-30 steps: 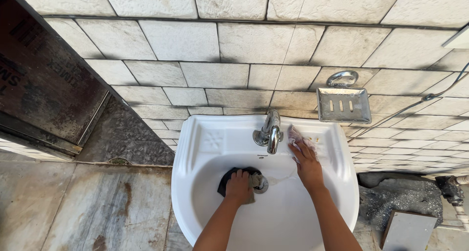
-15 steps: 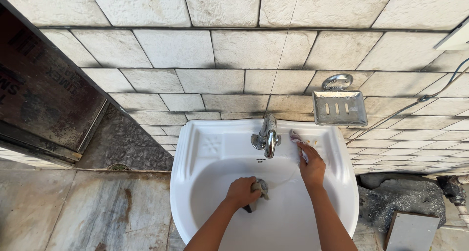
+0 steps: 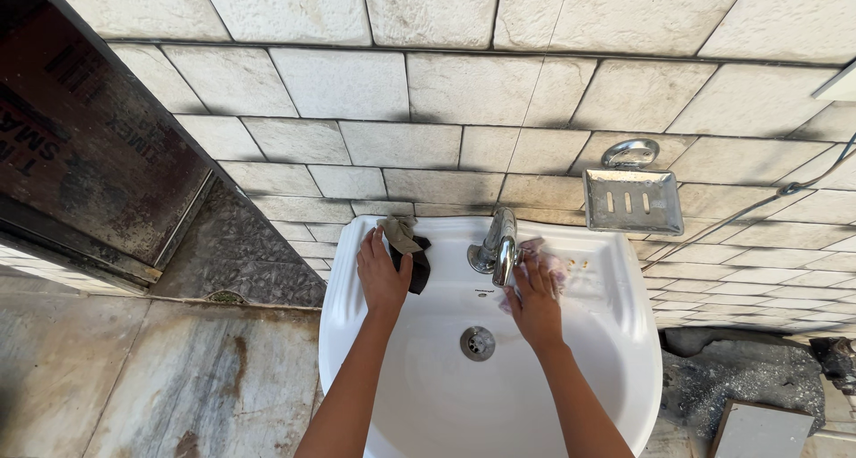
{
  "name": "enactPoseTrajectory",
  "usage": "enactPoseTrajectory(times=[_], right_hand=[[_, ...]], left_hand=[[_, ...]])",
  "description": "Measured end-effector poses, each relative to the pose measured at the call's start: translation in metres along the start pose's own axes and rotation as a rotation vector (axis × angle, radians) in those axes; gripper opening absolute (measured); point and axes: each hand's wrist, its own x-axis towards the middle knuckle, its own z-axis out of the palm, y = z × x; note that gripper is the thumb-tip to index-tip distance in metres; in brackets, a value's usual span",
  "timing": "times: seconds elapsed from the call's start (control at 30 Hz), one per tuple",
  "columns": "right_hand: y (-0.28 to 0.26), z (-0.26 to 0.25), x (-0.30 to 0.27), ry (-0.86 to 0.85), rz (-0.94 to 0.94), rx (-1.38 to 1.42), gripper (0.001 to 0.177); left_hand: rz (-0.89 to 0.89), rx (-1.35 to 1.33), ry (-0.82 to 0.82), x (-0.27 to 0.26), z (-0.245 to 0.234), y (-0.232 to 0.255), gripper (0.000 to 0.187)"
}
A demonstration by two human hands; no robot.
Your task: The person cleans a wall-mounted metal soap dish using a cloth and a bar of soap. They scrub the dish thoroughly, then wipe the sink basin and the faucet area with the cloth.
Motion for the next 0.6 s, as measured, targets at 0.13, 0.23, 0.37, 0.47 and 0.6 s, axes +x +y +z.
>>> enactPoseTrajectory(times=[0.13,0.23,0.37,0.47,0.6], right_hand=[[0.025,0.007,0.007,-0.097,-0.094,-0.167,0.037],[0.052,-0.004,0.007,0.055,0.327,-0.17,0.046],[0.047,-0.013,-0.002,-0.055,0.099,-0.099,0.054],[0.044,-0.029,-0.027,-0.2,-0.116,-0.091,0.065],[0.072,-0.043,-0.061,-0.403,-0.178,-0.22,0.067]], left_hand=[[0.269,-0.205,0.085,-0.007,-0.009,0.052,0.052],[0.483,-0.423,-0.056,-0.002,-0.016,0.105,0.051],[0.536,-0.608,-0.287,0.024,-0.005,0.149,0.047],[0.323,-0.967,-0.448,0.035,0.009,0.147,0.034],[0.263,-1.052,-0.522,0.037,0.03,0.146,0.015]])
